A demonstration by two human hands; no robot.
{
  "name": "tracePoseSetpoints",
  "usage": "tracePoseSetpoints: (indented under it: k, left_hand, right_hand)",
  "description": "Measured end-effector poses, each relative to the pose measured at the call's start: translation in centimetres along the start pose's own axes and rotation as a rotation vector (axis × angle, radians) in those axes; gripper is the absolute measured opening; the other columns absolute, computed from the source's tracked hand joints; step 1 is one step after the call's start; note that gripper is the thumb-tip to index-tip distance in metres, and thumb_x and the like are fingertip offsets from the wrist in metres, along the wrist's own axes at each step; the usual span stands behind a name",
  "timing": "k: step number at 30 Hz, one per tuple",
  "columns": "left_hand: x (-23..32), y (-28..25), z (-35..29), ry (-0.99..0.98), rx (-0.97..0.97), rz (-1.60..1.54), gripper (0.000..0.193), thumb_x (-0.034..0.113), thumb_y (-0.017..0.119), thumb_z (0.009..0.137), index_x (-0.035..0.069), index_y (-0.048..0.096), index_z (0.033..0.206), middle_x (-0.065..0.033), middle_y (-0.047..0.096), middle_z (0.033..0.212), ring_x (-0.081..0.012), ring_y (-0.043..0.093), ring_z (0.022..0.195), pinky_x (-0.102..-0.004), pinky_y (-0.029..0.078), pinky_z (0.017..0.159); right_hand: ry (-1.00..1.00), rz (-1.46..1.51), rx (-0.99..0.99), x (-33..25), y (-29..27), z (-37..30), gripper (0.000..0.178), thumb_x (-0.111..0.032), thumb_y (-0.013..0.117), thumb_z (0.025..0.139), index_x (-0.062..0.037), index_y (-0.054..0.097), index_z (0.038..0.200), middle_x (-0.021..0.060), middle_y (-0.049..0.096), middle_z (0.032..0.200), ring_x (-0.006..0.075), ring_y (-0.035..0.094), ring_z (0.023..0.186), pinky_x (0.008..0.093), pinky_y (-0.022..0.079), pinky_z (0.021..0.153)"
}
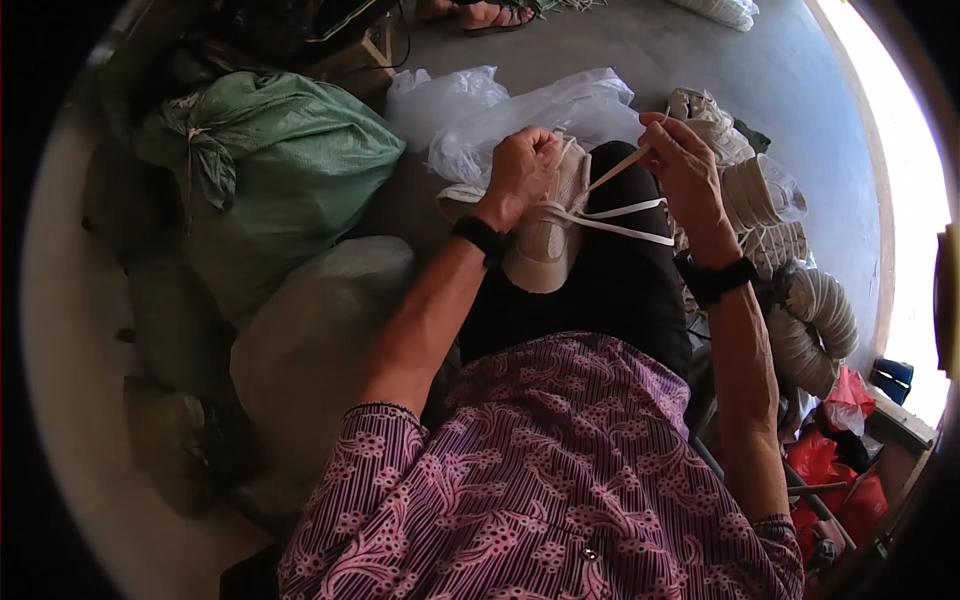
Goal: The person is lacing a white sneaker while sitting in a workshop.
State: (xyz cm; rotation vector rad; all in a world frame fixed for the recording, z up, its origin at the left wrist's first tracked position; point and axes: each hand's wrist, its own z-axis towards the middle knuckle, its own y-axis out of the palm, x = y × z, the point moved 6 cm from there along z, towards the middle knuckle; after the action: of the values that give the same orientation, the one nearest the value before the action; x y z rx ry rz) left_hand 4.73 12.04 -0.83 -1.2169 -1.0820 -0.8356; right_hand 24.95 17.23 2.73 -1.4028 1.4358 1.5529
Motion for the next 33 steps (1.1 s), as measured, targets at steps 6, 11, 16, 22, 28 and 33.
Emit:
tracePoseSetpoints:
  k: [6, 11, 16, 22, 28, 33]
  left_hand:
    - [0.8, -0.4, 0.5, -0.013, -0.109, 0.185, 0.019, 0.021, 0.065, 0.083, 0.002, 0.068, 0.087, -0.0013, 0.057, 0.06, -0.012, 0.055, 0.052, -0.0279, 0.046, 0.052]
    - [2.0, 1.1, 1.0, 0.167, -0.088, 0.589, 0.014, 0.021, 0.068, 0.074, 0.01, 0.07, 0.083, -0.0134, 0.063, 0.077, -0.0307, 0.062, 0.069, -0.0382, 0.049, 0.065]
    - [1.3, 0.2, 0.9, 0.114, 0.002, 0.363, 0.017, 0.022, 0.067, 0.079, 0.005, 0.068, 0.081, -0.0058, 0.062, 0.072, -0.0207, 0.06, 0.062, -0.034, 0.048, 0.06]
    - [-0.8, -0.2, -0.1, -0.368, -0.034, -0.662, 0.013, 0.02, 0.064, 0.089, 0.008, 0.06, 0.091, 0.0057, 0.05, 0.064, -0.0049, 0.041, 0.048, -0.0221, 0.036, 0.044]
    - [-0.5, -0.8, -0.7, -0.38, -0.015, -0.668, 0.013, 0.021, 0.062, 0.091, 0.008, 0.061, 0.091, 0.0054, 0.05, 0.065, -0.0047, 0.04, 0.049, -0.0226, 0.037, 0.046]
    - [-0.1, -0.7, -1.1, -0.37, -0.013, -0.698, 0.014, 0.021, 0.061, 0.092, 0.007, 0.061, 0.092, 0.0042, 0.052, 0.068, -0.0043, 0.04, 0.049, -0.0217, 0.036, 0.045]
  right_hand:
    - [0.04, -0.044, -0.008, 2.1, 0.0, 0.4, 0.028, -0.027, 0.061, 0.091, -0.0008, 0.064, 0.1, -0.0002, 0.06, 0.08, 0.005, 0.053, 0.072, 0.019, 0.044, 0.068]
    - [0.037, -0.133, -0.002, 2.8, 1.0, 0.4, 0.026, -0.027, 0.061, 0.09, -0.0017, 0.067, 0.094, -0.0023, 0.056, 0.076, 0.0039, 0.049, 0.069, 0.0185, 0.039, 0.063]
    - [0.005, -0.303, 0.006, 2.7, 2.4, 0.6, 0.026, -0.024, 0.063, 0.087, 0.0012, 0.068, 0.087, -0.0063, 0.053, 0.071, 0.0017, 0.043, 0.066, 0.0202, 0.034, 0.056]
    - [0.032, -0.248, -0.123, 4.0, 4.9, 1.0, 0.025, -0.022, 0.063, 0.087, 0.003, 0.067, 0.085, -0.0082, 0.053, 0.07, 0.001, 0.044, 0.066, 0.0205, 0.037, 0.057]
    - [0.064, -0.112, -0.184, 3.9, 7.8, 0.7, 0.028, -0.025, 0.061, 0.088, 0.0025, 0.066, 0.091, -0.0023, 0.057, 0.073, 0.0045, 0.048, 0.07, 0.0213, 0.039, 0.061]
    - [0.071, -0.172, -0.211, 3.7, 8.4, 0.6, 0.035, -0.03, 0.061, 0.088, 0.0025, 0.066, 0.097, -0.0011, 0.056, 0.076, 0.006, 0.048, 0.073, 0.0214, 0.039, 0.065]
